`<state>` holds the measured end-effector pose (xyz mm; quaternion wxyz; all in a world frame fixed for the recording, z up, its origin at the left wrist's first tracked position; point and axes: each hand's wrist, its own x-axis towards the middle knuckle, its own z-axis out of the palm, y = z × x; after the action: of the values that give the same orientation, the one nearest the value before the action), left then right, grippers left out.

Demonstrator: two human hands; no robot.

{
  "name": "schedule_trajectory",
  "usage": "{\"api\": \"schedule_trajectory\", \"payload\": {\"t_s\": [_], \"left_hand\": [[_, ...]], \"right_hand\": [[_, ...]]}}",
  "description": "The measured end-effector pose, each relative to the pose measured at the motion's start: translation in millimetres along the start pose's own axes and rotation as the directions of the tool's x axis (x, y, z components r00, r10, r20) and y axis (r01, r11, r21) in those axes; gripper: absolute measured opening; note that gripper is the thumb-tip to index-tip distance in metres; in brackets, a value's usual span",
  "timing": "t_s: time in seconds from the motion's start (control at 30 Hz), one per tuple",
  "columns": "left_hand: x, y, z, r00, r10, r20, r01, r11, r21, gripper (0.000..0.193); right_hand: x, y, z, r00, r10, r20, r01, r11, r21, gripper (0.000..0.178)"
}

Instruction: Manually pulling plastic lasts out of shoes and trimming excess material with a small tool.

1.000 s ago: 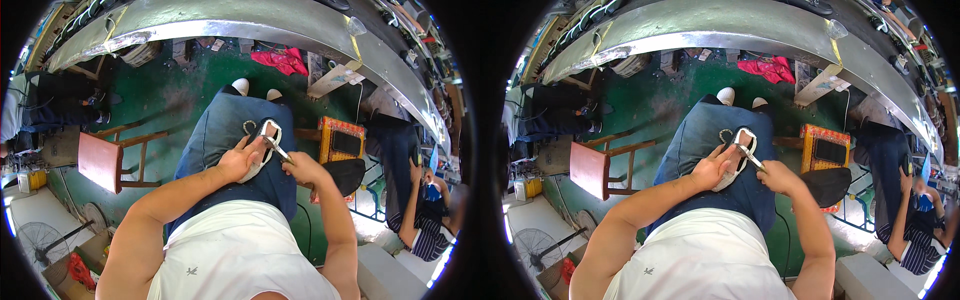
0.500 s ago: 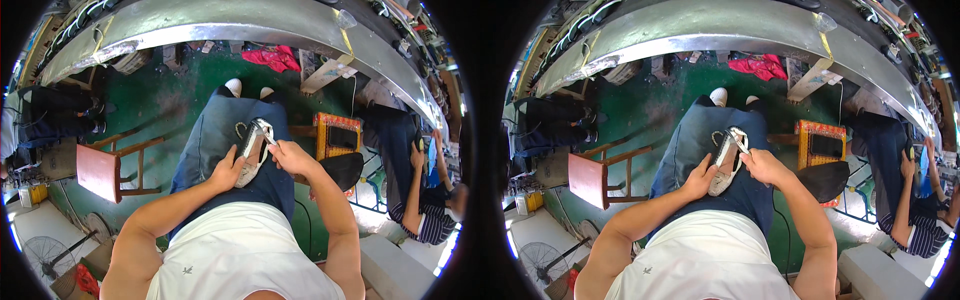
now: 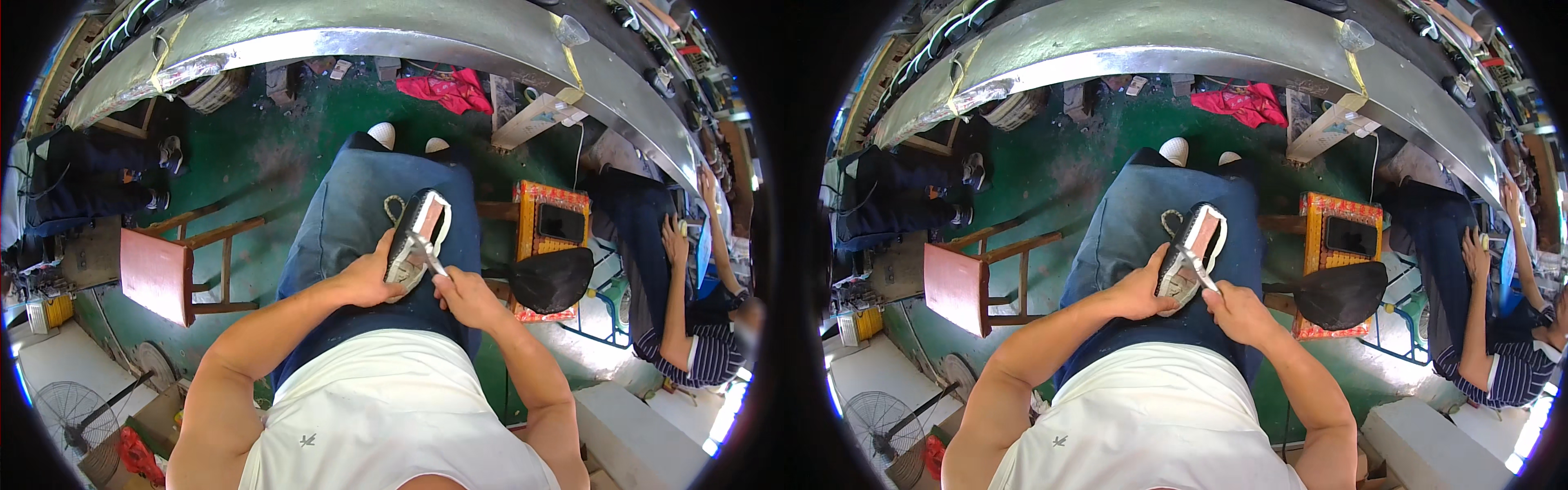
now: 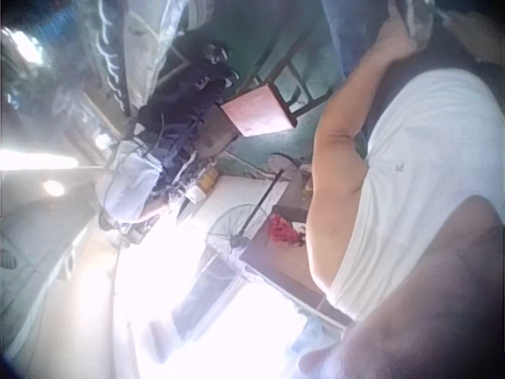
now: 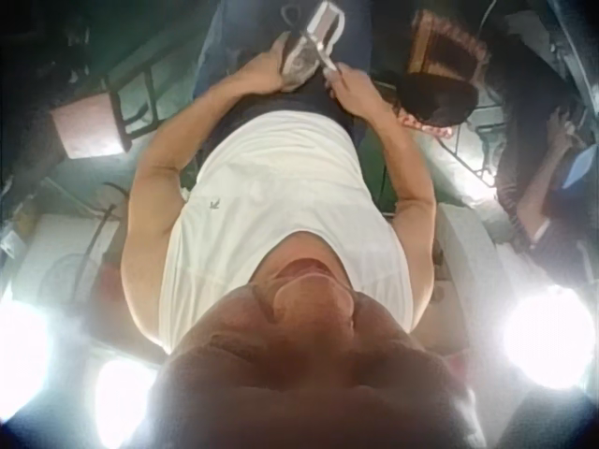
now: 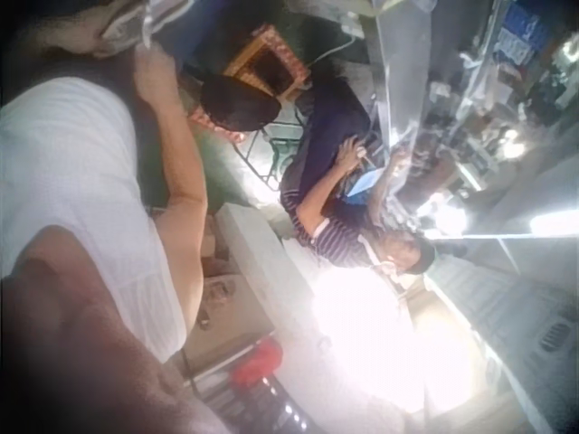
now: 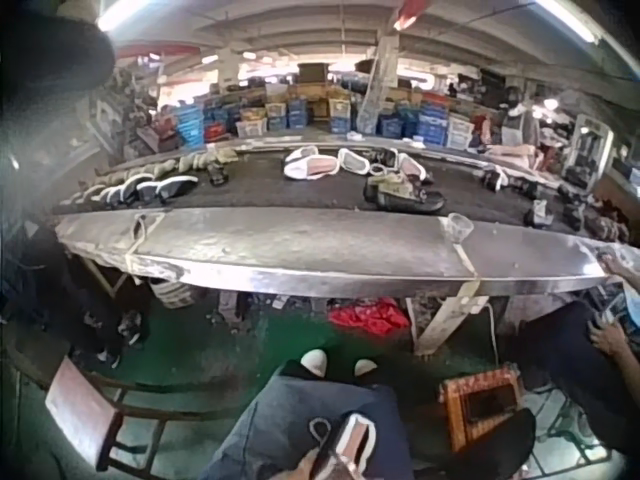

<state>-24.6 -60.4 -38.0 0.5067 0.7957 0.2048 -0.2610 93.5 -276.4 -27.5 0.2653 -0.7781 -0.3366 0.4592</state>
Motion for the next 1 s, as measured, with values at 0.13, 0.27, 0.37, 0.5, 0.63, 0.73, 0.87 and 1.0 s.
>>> {"api": "schedule_trajectory", "payload": {"t_s": [0.13,0.27,0.37,0.5,0.63,0.73,0.87,1.0], "left_hand": [[-26.2,27.4,-27.2,0.975,0.129,-0.179,-0.083,0.966,0.246,0.091],[-30.4,48.2,-61.7,0.796,0.377,-0.474,-0.437,0.899,-0.02,0.078],[0.6,69.1,-58.4,0.778,0.371,-0.508,-0.624,0.556,-0.55,0.068],[60.4,79.8,-64.8,0.969,0.111,-0.222,-0.204,0.866,-0.456,0.065],[84.1,15.2,-13.3,0.96,0.28,0.009,-0.26,0.903,-0.342,0.1],[57.5,-5.6,-4.9,0.894,0.421,-0.155,-0.409,0.907,0.102,0.094],[41.1,19.5,-11.7,0.955,0.282,-0.097,-0.251,0.935,0.25,0.046],[46.5,12.8,7.2,0.873,0.38,-0.305,-0.193,0.844,0.5,0.013]], "right_hand": [[-23.5,17.0,-0.1,0.98,0.069,-0.189,0.005,0.931,0.365,0.04],[-30.6,37.7,-2.2,0.952,0.158,-0.261,0.025,0.813,0.582,0.038],[-31.9,39.7,-6.6,0.952,0.195,-0.235,-0.016,0.801,0.598,0.032],[-37.5,40.1,-5.0,0.957,0.119,-0.263,0.048,0.833,0.551,0.028],[-41.4,40.7,-0.4,0.97,0.116,-0.215,-0.017,0.91,0.415,0.03],[-36.5,28.8,-1.9,0.977,0.12,-0.179,-0.074,0.967,0.243,0.029],[-28.3,29.3,2.9,0.983,0.107,-0.152,-0.094,0.991,0.092,0.032],[-24.0,17.2,0.2,0.982,0.069,-0.175,-0.088,0.991,-0.104,0.03]]}}
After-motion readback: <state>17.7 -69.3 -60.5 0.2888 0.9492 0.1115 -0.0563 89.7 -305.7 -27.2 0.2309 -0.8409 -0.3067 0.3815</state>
